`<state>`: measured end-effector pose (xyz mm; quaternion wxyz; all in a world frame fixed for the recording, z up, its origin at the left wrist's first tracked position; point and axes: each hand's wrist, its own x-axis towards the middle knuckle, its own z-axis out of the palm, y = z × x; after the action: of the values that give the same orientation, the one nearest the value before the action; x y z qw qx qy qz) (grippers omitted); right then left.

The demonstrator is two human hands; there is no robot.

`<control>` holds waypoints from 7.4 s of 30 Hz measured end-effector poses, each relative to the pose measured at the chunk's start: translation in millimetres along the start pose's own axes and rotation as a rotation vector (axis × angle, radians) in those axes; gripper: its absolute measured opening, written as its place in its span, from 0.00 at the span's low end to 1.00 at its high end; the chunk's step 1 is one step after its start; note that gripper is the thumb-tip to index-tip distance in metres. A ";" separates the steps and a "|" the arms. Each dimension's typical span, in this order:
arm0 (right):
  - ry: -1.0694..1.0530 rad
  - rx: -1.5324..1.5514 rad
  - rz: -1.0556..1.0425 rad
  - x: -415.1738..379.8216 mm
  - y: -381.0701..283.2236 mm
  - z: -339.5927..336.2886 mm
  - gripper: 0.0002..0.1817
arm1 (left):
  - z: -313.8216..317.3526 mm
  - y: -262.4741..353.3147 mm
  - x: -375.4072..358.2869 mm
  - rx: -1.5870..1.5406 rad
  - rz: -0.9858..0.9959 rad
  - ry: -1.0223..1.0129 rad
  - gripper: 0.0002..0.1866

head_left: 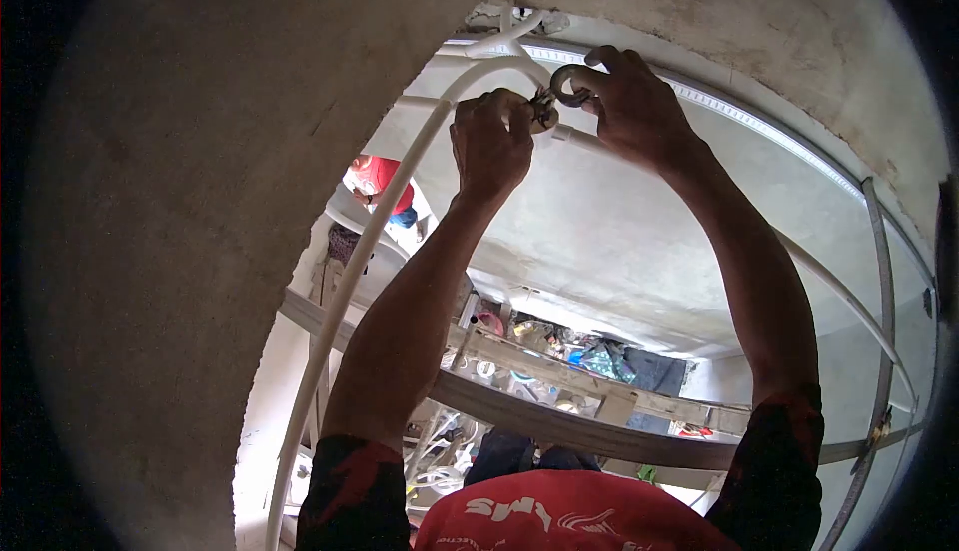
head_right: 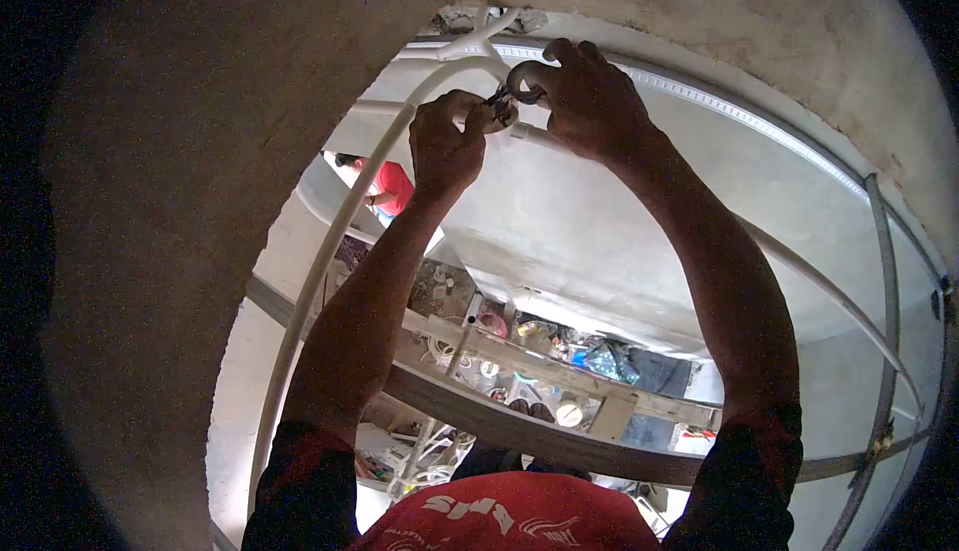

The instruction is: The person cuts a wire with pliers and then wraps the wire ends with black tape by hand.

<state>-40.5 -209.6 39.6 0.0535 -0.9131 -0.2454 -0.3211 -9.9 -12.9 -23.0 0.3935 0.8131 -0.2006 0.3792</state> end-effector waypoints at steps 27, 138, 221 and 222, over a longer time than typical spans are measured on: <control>0.005 0.314 0.063 -41.2 -29.6 13.5 0.19 | -12.6 -9.4 10.4 -0.048 0.216 -0.385 0.14; -0.118 -0.251 -0.471 8.0 -22.4 -9.2 0.11 | -16.4 3.4 17.9 -0.263 -0.252 -0.408 0.07; -0.095 -0.099 -0.400 3.7 -1.2 -18.1 0.09 | 0.5 6.3 17.1 -0.314 -0.079 -0.300 0.08; -0.066 -0.072 -0.448 1.4 -5.5 -17.0 0.08 | -0.9 8.0 17.5 -0.290 -0.109 -0.307 0.08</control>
<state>-51.7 -208.6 53.5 -0.0599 -0.8472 -0.4320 -0.3035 -4.3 -17.6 -5.2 0.4909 0.8058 -0.2664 0.1966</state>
